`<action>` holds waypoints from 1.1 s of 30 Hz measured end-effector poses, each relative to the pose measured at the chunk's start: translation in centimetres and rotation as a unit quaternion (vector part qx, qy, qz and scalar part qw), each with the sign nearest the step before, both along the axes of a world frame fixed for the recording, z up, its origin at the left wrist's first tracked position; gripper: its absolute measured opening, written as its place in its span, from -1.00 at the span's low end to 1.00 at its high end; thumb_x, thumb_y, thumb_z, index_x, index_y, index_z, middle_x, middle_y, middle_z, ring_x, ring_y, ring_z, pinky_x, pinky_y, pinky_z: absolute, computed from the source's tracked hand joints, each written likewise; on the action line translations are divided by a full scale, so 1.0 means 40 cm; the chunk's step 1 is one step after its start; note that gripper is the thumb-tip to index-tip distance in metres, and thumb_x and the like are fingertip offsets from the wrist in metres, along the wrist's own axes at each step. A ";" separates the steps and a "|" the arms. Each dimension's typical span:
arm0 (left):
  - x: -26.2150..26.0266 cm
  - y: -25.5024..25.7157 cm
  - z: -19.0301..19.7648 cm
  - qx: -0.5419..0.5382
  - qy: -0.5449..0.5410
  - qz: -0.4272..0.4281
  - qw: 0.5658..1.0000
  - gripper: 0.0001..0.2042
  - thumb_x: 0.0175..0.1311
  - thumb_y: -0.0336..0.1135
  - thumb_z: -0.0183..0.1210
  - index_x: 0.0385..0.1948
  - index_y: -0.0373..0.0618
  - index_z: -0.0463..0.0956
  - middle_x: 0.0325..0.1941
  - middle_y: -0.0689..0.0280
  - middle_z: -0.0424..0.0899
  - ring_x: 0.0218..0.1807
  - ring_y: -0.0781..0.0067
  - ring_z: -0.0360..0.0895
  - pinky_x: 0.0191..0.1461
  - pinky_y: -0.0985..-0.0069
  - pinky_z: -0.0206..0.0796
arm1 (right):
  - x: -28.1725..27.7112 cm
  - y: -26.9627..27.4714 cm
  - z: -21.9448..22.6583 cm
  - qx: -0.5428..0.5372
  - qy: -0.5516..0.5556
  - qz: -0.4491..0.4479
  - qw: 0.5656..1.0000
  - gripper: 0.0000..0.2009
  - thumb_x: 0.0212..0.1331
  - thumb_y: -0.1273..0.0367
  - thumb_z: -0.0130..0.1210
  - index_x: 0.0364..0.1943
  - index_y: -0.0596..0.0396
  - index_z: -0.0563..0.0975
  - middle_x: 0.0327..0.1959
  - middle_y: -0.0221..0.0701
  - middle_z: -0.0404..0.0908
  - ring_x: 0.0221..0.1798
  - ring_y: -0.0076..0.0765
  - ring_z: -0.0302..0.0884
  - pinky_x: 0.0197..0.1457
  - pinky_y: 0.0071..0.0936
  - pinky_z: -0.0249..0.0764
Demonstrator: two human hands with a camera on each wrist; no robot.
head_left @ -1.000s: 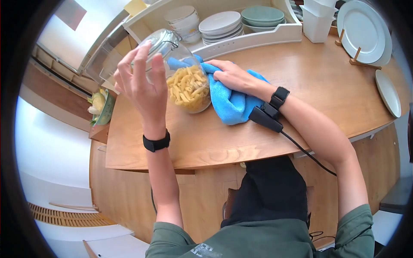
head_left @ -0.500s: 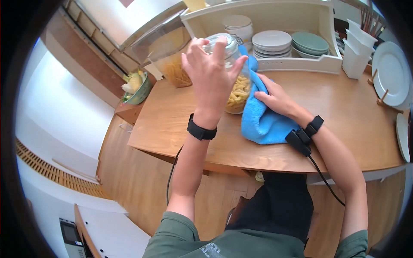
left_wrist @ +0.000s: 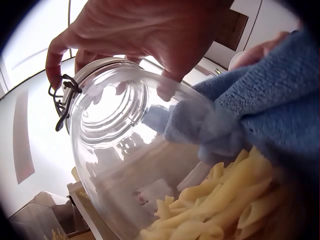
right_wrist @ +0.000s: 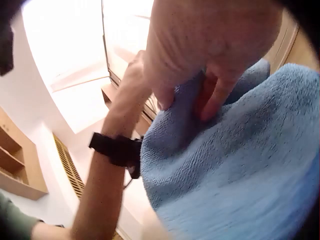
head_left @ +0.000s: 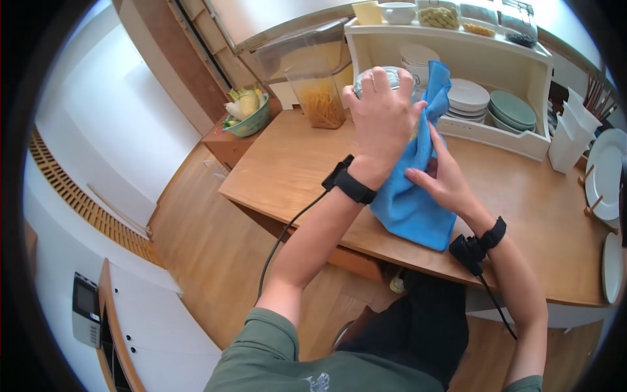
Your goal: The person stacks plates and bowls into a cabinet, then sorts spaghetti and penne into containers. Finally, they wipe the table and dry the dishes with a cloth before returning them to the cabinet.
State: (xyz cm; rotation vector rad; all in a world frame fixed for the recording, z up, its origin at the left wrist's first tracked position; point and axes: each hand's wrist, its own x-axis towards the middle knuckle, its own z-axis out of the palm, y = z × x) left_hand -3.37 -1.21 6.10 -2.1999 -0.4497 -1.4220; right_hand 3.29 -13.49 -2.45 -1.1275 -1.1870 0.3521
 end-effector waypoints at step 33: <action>-0.238 0.409 0.008 -0.112 0.026 -0.045 0.992 -0.51 0.16 -0.01 0.26 0.10 0.06 0.40 0.14 0.23 0.43 0.18 0.10 0.37 0.19 0.13 0.31 | 0.204 -0.021 -0.057 -0.131 -0.068 -0.291 0.945 -0.63 -0.03 0.32 0.15 -0.14 0.30 0.56 -0.36 -0.24 0.65 -0.31 -0.40 0.55 -0.19 -0.45 0.47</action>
